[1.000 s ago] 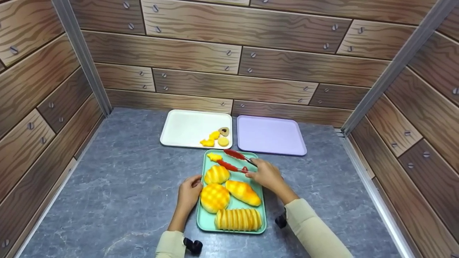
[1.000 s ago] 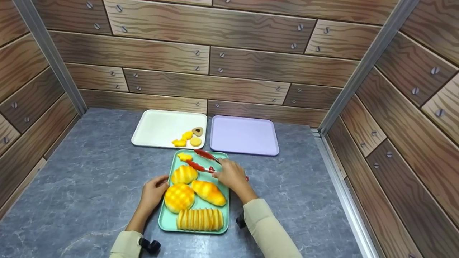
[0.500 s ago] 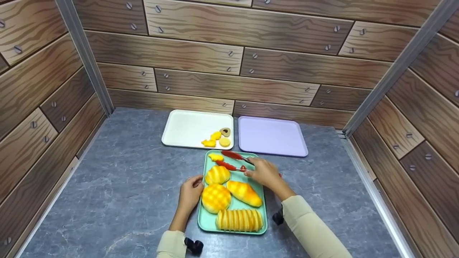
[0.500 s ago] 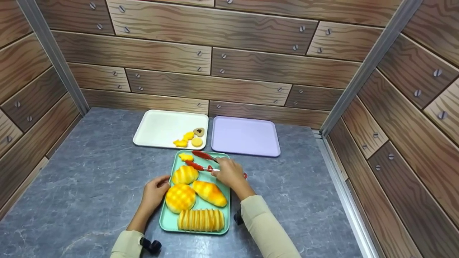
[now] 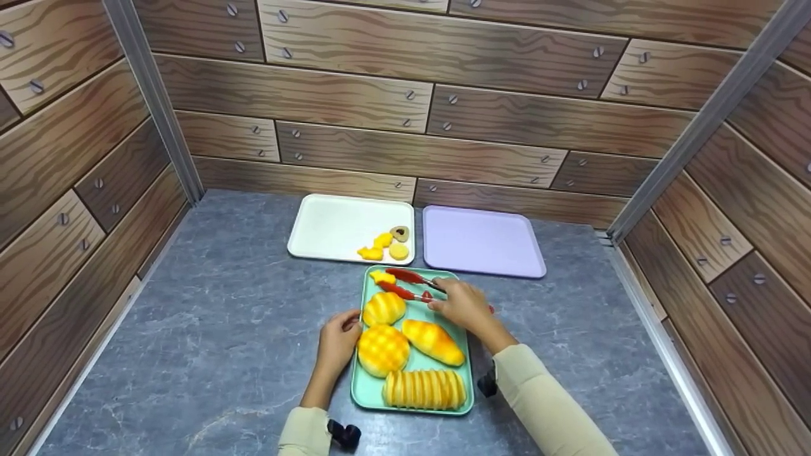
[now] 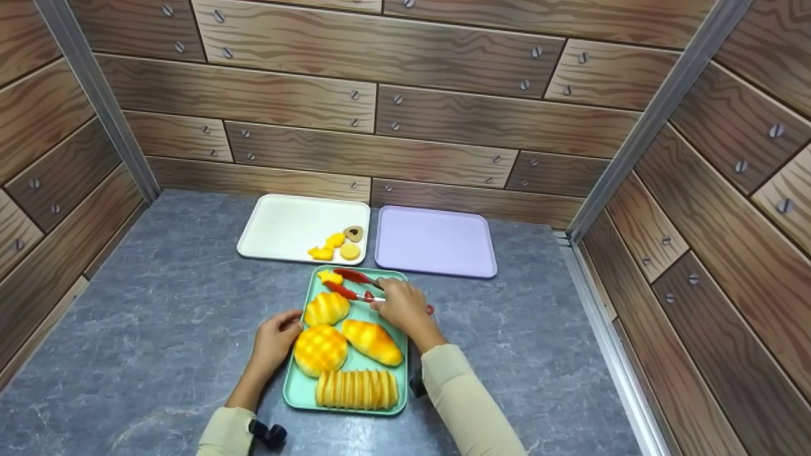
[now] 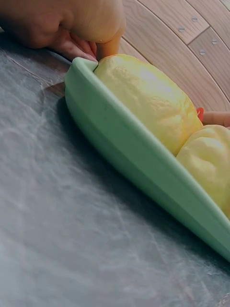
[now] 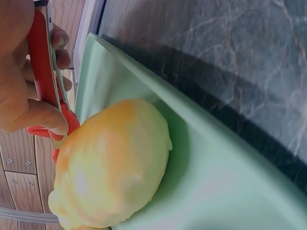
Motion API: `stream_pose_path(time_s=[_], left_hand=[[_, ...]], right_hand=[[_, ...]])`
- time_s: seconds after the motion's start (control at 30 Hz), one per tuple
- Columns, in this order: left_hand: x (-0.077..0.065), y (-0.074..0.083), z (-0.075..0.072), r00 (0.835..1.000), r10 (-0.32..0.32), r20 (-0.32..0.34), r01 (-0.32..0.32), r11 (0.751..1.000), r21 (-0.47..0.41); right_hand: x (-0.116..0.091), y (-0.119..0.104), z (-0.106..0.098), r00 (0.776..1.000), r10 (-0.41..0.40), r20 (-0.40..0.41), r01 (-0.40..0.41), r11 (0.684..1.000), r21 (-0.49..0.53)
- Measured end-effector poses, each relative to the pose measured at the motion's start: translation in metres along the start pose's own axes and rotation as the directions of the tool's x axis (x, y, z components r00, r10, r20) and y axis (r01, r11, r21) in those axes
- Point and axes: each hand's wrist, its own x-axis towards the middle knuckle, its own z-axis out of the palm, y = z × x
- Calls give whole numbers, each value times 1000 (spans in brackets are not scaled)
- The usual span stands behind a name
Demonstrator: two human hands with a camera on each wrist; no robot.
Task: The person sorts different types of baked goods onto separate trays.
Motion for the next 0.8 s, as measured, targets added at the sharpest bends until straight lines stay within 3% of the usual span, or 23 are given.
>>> stream_pose_path(time_s=[0.43, 0.63, 0.8], left_hand=[[0, 0, 0, 1000, -14, 4, 14, 1000, 5], [1, 1, 0, 1000, -14, -2, 14, 1000, 3], [1, 0, 0, 1000, -16, -4, 16, 1000, 1]], right_hand=[[-3, -1, -3, 1000, -4, -30, 5, 999, 33], [2, -13, -4, 999, 38, -31, -35, 995, 98], [10, -27, -1, 998, 36, -48, -32, 996, 83]])
